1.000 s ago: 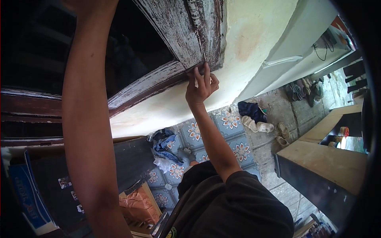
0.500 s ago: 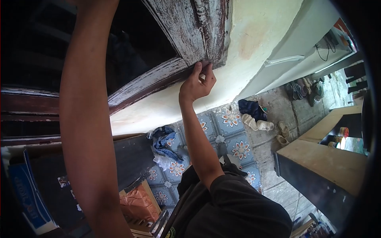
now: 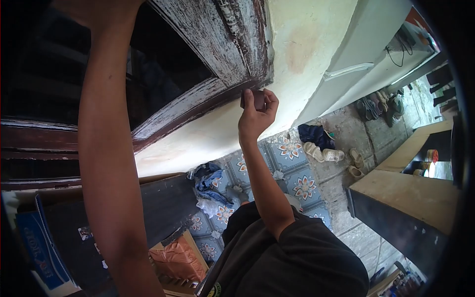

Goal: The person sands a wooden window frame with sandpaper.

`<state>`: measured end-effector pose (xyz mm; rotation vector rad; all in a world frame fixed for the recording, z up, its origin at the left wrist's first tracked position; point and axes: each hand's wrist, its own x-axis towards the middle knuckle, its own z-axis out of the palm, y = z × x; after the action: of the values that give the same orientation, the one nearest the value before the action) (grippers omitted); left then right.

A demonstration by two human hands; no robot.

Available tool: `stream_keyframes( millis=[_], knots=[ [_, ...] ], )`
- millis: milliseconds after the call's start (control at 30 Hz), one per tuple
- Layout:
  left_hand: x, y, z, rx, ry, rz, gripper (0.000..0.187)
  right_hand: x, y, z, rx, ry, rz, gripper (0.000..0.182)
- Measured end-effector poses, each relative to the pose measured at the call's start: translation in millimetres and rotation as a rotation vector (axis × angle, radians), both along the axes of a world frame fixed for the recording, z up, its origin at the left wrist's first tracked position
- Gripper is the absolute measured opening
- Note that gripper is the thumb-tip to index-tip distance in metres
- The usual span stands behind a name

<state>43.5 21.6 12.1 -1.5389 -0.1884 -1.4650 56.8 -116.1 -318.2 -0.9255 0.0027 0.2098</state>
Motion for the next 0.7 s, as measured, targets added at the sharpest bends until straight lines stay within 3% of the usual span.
stream_keyframes(
  millis=[100, 133, 233, 300, 433, 500, 700],
  knots=[
    [0, 16, 9, 0.164, -0.010, 0.015, 0.055, 21, -15, -5, 0.146, 0.267, 0.132, 0.040],
    [1, 15, 10, 0.206, -0.023, -0.011, 0.055, 29, -20, -8, 0.167, 0.180, 0.234, 0.030],
    [-2, 12, 7, 0.152, -0.034, 0.075, 0.054, 38, -32, 15, 0.056, 0.124, 0.165, 0.020],
    [0, 14, 9, 0.181, -0.044, 0.055, 0.053, 40, -32, 24, -0.006, 0.051, 0.125, 0.023],
    [0, 5, 5, 0.129, -0.016, 0.029, 0.053, 46, -30, 21, 0.064, 0.151, 0.290, 0.033],
    [1, 9, 7, 0.149, -0.014, 0.009, 0.054, 47, -30, 14, -0.064, 0.019, 0.290, 0.035],
    [3, 17, 7, 0.159, -0.039, -0.004, 0.054, 44, -25, 15, -0.049, -0.015, 0.214, 0.025]
  ],
)
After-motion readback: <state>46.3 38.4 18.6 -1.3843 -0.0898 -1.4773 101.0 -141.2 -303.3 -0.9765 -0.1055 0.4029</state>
